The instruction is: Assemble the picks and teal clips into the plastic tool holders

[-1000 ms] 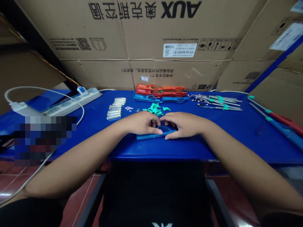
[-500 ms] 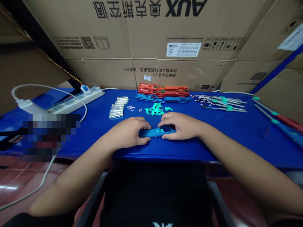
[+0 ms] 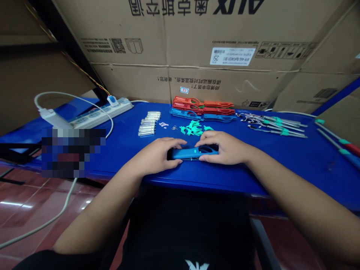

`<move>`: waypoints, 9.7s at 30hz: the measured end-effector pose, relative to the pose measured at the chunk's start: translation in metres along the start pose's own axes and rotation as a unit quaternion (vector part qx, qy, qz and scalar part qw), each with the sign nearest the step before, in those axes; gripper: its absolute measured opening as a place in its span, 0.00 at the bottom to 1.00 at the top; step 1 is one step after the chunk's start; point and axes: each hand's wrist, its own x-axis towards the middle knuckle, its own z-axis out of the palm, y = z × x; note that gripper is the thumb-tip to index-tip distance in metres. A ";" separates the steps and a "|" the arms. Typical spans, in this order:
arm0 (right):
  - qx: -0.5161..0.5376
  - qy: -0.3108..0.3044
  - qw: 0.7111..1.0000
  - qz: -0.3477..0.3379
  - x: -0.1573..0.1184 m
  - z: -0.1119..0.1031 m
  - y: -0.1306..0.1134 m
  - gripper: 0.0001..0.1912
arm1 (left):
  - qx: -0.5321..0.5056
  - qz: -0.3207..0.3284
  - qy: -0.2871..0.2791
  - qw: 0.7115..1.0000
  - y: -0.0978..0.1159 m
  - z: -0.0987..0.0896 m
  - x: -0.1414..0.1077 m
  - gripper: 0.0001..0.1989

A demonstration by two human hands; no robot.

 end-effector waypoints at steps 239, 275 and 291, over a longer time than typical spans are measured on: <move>-0.025 0.047 0.995 0.080 -0.013 0.018 -0.012 0.22 | 0.004 0.020 0.002 1.000 0.004 0.008 -0.002 0.21; -0.097 0.036 0.979 0.175 -0.083 -0.015 0.004 0.19 | 0.002 -0.038 -0.068 0.997 0.010 -0.001 0.009 0.19; -0.205 0.045 0.973 0.094 -0.058 0.025 -0.030 0.15 | 0.044 -0.010 -0.002 0.999 0.043 0.026 0.025 0.12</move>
